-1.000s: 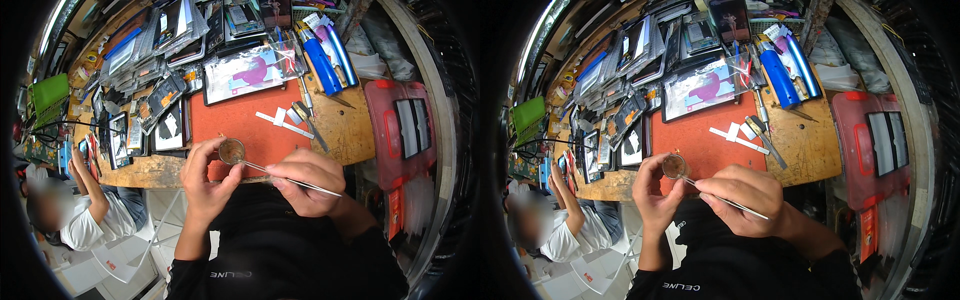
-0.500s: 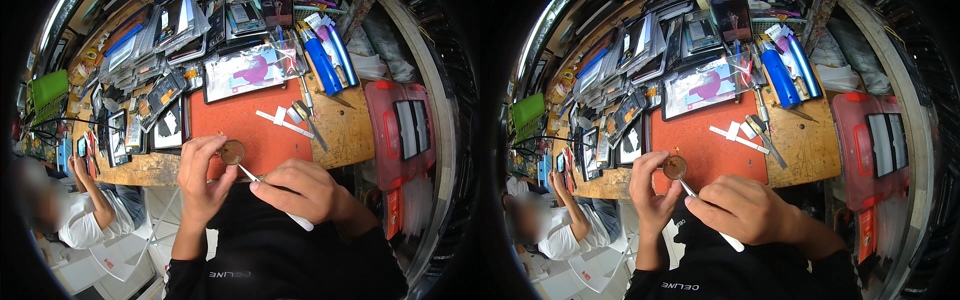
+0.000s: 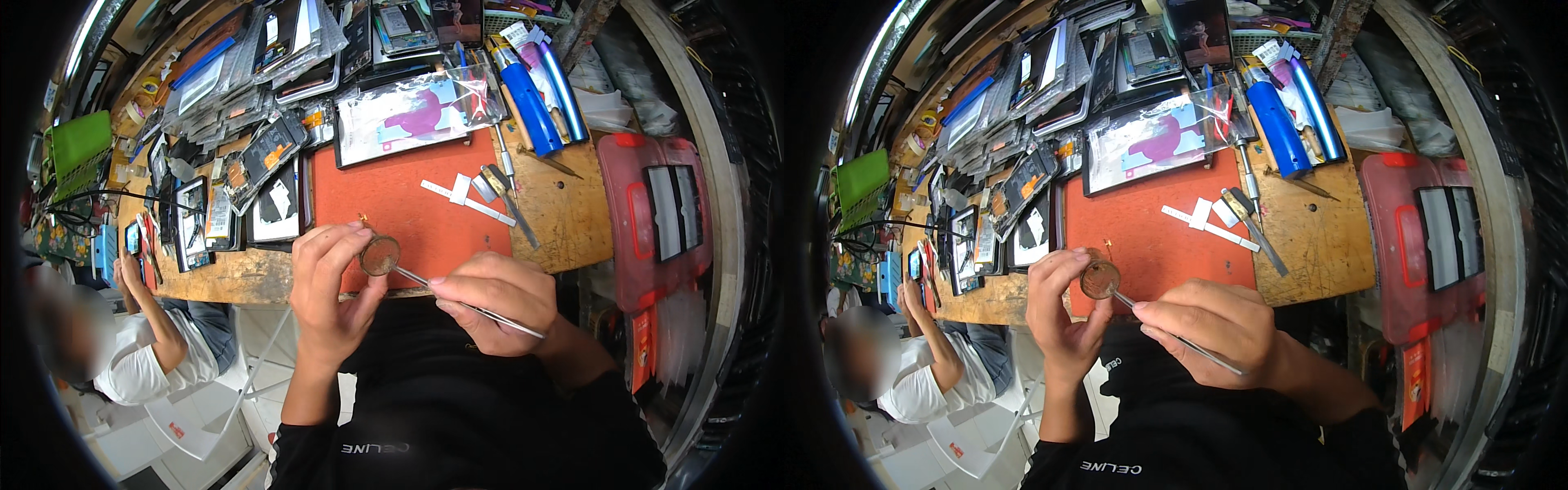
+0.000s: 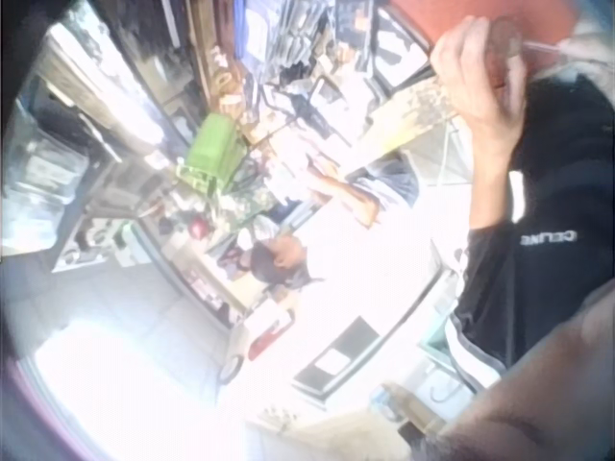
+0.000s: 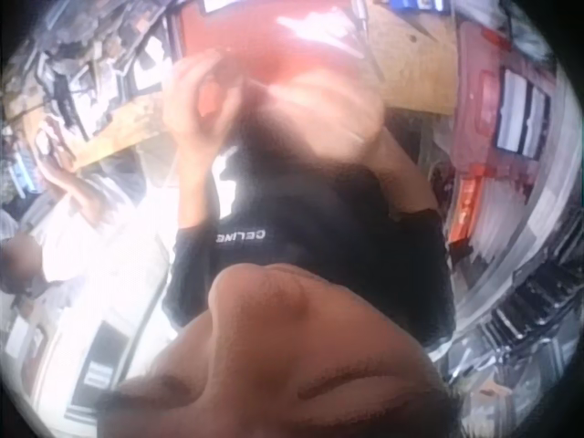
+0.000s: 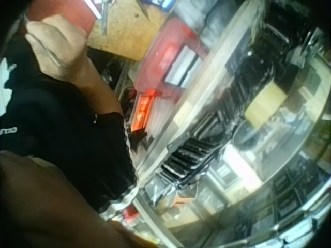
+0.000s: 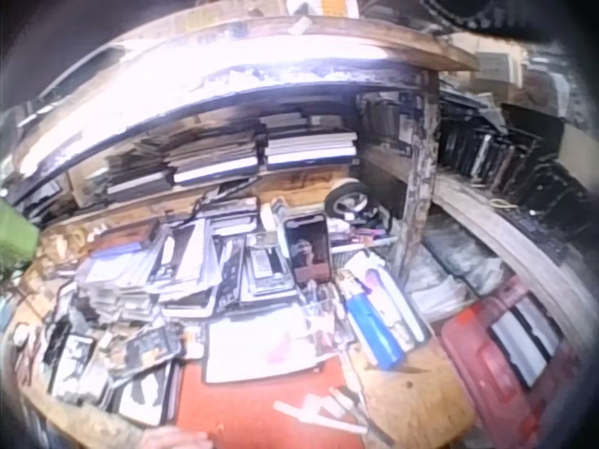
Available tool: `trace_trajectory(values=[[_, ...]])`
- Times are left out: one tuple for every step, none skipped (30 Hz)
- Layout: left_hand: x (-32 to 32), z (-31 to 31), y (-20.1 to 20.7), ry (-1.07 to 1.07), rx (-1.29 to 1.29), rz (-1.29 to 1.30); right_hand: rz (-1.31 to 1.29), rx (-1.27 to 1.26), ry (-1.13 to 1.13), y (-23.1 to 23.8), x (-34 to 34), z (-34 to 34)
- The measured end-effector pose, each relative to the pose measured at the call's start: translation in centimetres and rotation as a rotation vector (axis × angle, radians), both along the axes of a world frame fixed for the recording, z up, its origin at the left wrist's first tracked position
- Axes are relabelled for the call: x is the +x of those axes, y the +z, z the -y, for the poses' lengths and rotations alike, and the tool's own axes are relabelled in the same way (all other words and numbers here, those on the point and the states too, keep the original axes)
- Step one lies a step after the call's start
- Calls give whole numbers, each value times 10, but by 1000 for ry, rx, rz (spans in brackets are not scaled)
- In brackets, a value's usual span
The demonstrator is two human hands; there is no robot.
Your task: The person uses a soldering iron and tweezers to work on a small electronic component on a cluttered workbench. They apply flux, heat the component, and add solder to create a connection.
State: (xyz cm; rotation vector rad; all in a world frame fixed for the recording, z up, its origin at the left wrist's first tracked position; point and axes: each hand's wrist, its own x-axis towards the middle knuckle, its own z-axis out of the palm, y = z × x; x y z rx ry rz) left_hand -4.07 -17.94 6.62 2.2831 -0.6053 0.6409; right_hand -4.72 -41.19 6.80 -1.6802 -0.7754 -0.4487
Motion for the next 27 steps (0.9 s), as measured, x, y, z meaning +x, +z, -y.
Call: trace_trajectory(values=[[0,0,0,-2,13,18,-10,29,4,-1,1,-1],[0,0,0,-2,18,29,-15,30,3,-3,2,-3],[1,0,-1,-3,15,37,-15,42,-2,-5,2,-4],[1,1,-1,-7,22,47,-22,55,-5,-6,2,-5],[2,1,-2,-9,23,54,-27,53,-7,-7,2,-5],[2,1,-2,-7,21,55,-38,54,-6,-7,2,-5],[3,1,-2,-13,20,56,-58,57,-1,-7,1,-4],[2,1,-2,-14,15,53,-65,67,1,-7,1,-4],[2,1,-2,-13,3,45,-80,77,6,-7,1,-4],[2,0,-2,-13,6,48,-104,101,18,-7,1,-4],[2,0,-2,-11,3,46,-94,93,12,-7,1,-4],[2,-1,-2,-5,-6,36,-93,97,12,-8,1,-4],[2,-1,-2,-9,-7,42,-108,117,14,-8,2,-4],[2,-1,-2,-10,-13,39,-99,109,12,-9,2,-4],[2,-1,-3,-8,-28,29,-105,116,13,-9,1,-5],[2,-1,-3,-11,-32,33,-121,132,18,-10,1,-4],[2,0,-4,-12,-46,30,-114,128,10,-10,1,-3],[2,1,-5,-13,-67,26,-118,134,8,-10,0,-1],[2,1,-6,-16,-58,33,-131,152,9,-10,0,0],[2,2,-6,-19,-56,39,-119,133,2,-10,0,0],[3,2,-6,-22,-61,41,-116,127,-3,-10,0,1],[2,2,-6,-22,-48,49,-124,125,-5,-9,0,0],[2,1,-5,-24,-41,54,-113,119,-7,-9,0,0],[2,0,-5,-19,-40,51,-113,117,-8,-9,0,-1],[2,0,-4,-21,-31,60,-126,128,-3,-10,0,-2],[2,-1,-4,-19,-28,60,-111,122,1,-10,0,-2],[2,-1,-3,-13,-31,51,-109,128,9,-10,1,-3]])
